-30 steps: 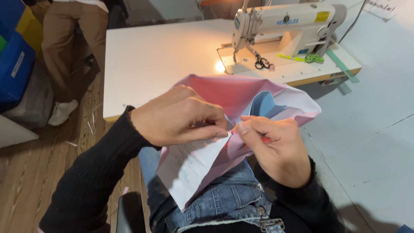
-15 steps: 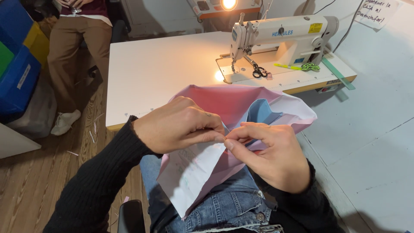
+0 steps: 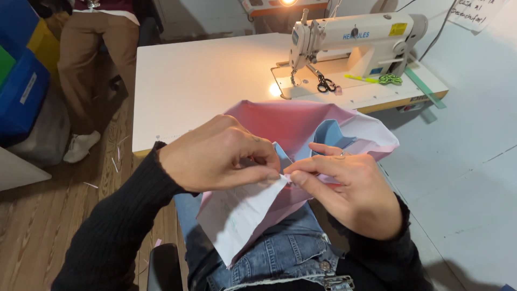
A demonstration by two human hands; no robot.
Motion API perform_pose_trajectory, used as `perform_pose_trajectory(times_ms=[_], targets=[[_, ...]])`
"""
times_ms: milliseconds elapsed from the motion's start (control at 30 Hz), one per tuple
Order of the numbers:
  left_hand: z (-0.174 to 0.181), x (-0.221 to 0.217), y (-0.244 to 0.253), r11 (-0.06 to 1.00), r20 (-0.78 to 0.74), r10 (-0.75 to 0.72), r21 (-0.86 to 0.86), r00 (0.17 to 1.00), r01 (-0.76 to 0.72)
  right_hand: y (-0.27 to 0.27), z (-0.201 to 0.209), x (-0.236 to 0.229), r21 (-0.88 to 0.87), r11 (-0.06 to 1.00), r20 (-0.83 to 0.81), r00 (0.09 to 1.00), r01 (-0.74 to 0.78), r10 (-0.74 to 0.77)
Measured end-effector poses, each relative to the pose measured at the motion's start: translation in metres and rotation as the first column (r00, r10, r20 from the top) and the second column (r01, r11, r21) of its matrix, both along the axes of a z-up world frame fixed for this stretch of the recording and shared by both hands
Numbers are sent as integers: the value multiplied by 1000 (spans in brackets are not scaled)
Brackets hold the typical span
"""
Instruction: Folding the top edges of a pink and blue fabric bag to prepare for sewing.
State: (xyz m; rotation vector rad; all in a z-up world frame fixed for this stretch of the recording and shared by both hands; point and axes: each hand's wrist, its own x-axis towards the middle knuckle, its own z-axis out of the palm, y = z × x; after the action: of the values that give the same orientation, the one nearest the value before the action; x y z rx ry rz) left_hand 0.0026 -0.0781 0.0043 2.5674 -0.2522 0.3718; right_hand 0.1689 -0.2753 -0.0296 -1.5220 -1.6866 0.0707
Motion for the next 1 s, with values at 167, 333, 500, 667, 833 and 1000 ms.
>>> perform_pose_trajectory(times_ms=[167, 333, 500, 667, 833, 1000], targets=[[-2, 1, -3, 997, 82, -70, -23, 994, 72, 0, 2, 1, -38, 999, -15, 1000, 18, -18], [-4, 4, -6, 999, 118, -31, 8, 993, 31, 0, 2, 2, -8, 1000, -8, 1000, 8, -8], [-2, 6, -9, 1000, 100, 13, 14, 995, -15, -1, 5, -3, -3, 999, 22, 999, 40, -40], [2, 7, -9, 999, 95, 14, 47, 995, -18, 1, 6, -5, 13, 999, 59, 997, 49, -49], [16, -1, 15, 996, -1, -90, -2, 996, 90, 2, 8, -9, 69, 998, 140, 990, 16, -25], [12, -13, 61, 996, 41, -14, 85, 999, 10, 5, 1, -6, 71, 997, 157, 987, 19, -30]])
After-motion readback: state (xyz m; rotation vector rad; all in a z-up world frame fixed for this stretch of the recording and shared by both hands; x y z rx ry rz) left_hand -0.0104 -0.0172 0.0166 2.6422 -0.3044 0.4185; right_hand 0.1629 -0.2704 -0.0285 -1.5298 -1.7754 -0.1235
